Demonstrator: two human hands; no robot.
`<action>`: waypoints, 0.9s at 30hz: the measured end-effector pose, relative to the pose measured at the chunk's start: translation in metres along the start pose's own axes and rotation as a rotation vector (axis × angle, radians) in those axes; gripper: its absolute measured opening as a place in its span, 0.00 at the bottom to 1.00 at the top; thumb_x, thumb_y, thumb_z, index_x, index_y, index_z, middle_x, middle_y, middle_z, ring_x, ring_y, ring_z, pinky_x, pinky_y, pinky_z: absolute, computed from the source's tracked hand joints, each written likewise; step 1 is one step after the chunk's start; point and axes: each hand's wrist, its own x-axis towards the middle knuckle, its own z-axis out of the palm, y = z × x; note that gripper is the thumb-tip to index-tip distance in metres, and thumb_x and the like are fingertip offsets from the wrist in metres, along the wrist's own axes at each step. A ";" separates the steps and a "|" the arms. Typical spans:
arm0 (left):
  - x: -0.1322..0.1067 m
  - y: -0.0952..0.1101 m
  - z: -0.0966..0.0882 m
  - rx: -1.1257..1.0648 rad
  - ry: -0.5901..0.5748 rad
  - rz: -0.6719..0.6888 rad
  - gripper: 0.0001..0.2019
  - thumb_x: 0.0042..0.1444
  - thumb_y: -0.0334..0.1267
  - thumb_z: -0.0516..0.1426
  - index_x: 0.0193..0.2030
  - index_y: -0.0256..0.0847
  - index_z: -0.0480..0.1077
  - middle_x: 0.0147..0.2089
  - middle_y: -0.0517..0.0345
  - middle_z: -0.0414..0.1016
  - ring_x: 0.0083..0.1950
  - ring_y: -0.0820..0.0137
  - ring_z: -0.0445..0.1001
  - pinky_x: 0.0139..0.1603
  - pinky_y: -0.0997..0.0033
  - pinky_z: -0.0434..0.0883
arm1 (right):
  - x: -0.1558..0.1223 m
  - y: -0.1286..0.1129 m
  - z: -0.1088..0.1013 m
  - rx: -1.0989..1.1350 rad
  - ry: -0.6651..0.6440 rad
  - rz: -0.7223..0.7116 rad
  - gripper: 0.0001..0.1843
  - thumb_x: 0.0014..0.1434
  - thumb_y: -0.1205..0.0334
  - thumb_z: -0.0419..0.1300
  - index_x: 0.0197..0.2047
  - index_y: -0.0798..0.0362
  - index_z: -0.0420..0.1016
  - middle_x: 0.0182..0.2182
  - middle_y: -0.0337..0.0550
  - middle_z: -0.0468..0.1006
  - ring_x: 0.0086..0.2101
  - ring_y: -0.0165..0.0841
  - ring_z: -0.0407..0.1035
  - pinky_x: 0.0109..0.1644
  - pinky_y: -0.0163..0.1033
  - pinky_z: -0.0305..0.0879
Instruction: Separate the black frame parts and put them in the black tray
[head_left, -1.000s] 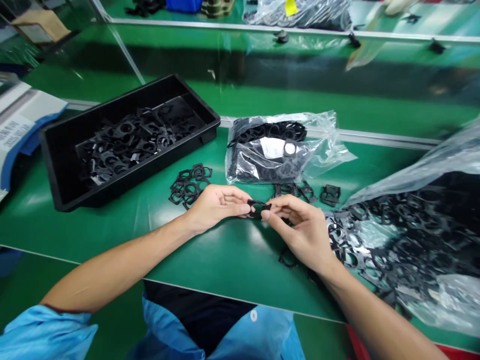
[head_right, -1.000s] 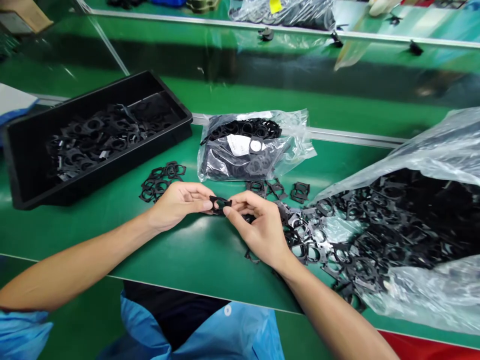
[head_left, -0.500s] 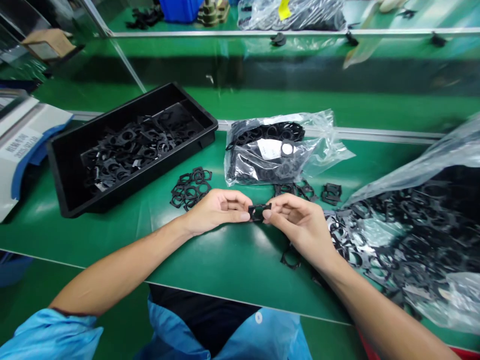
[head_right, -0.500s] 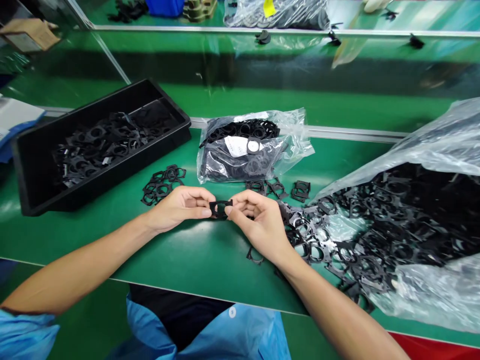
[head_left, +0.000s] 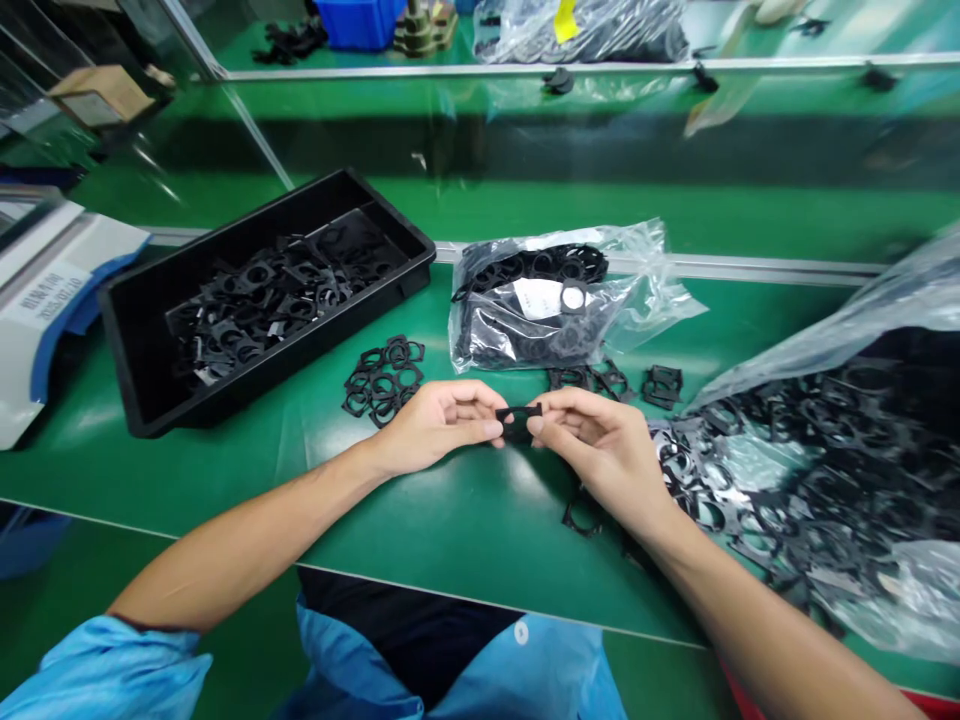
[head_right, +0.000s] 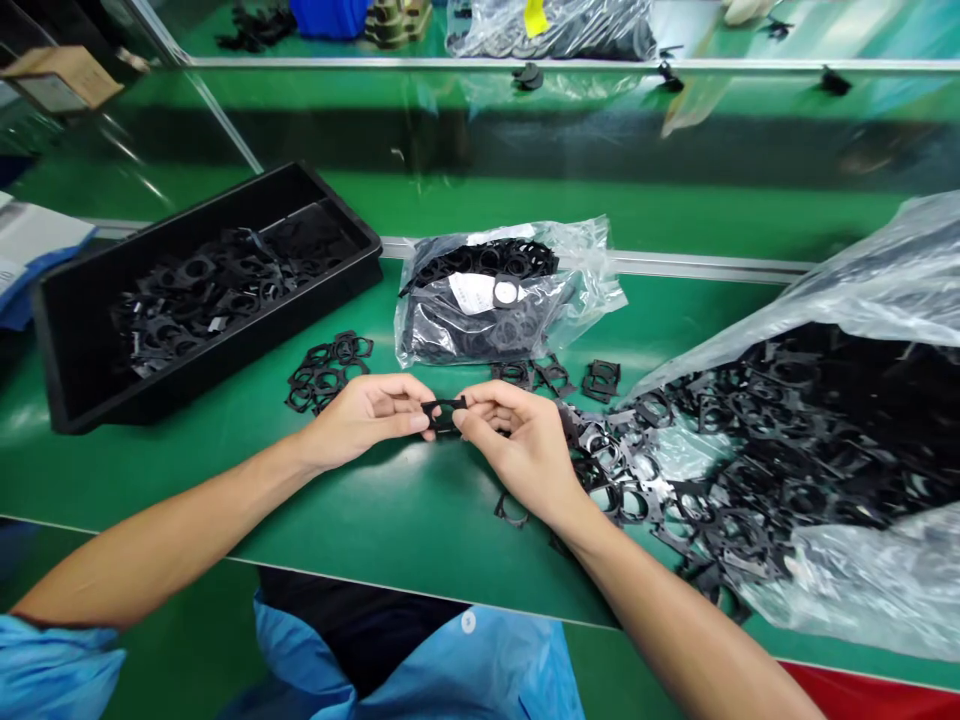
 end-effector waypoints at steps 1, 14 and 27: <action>0.000 0.000 0.001 0.009 0.016 0.006 0.17 0.50 0.44 0.72 0.39 0.34 0.77 0.32 0.54 0.81 0.33 0.70 0.81 0.39 0.72 0.76 | 0.000 0.001 0.001 -0.011 0.015 -0.016 0.15 0.54 0.49 0.72 0.33 0.53 0.80 0.26 0.41 0.78 0.26 0.32 0.71 0.33 0.38 0.71; -0.004 0.004 0.005 0.176 0.015 0.110 0.15 0.56 0.41 0.68 0.48 0.36 0.79 0.38 0.55 0.77 0.37 0.74 0.73 0.39 0.76 0.73 | -0.002 0.003 -0.002 -0.241 -0.053 -0.165 0.06 0.59 0.58 0.69 0.37 0.51 0.85 0.30 0.43 0.80 0.29 0.33 0.73 0.34 0.38 0.71; -0.001 -0.003 0.004 0.017 0.089 0.115 0.17 0.50 0.42 0.72 0.34 0.37 0.69 0.35 0.58 0.78 0.37 0.75 0.79 0.42 0.75 0.75 | -0.001 0.003 0.001 -0.181 -0.080 -0.179 0.12 0.61 0.54 0.68 0.32 0.53 0.81 0.30 0.43 0.79 0.31 0.32 0.72 0.33 0.36 0.69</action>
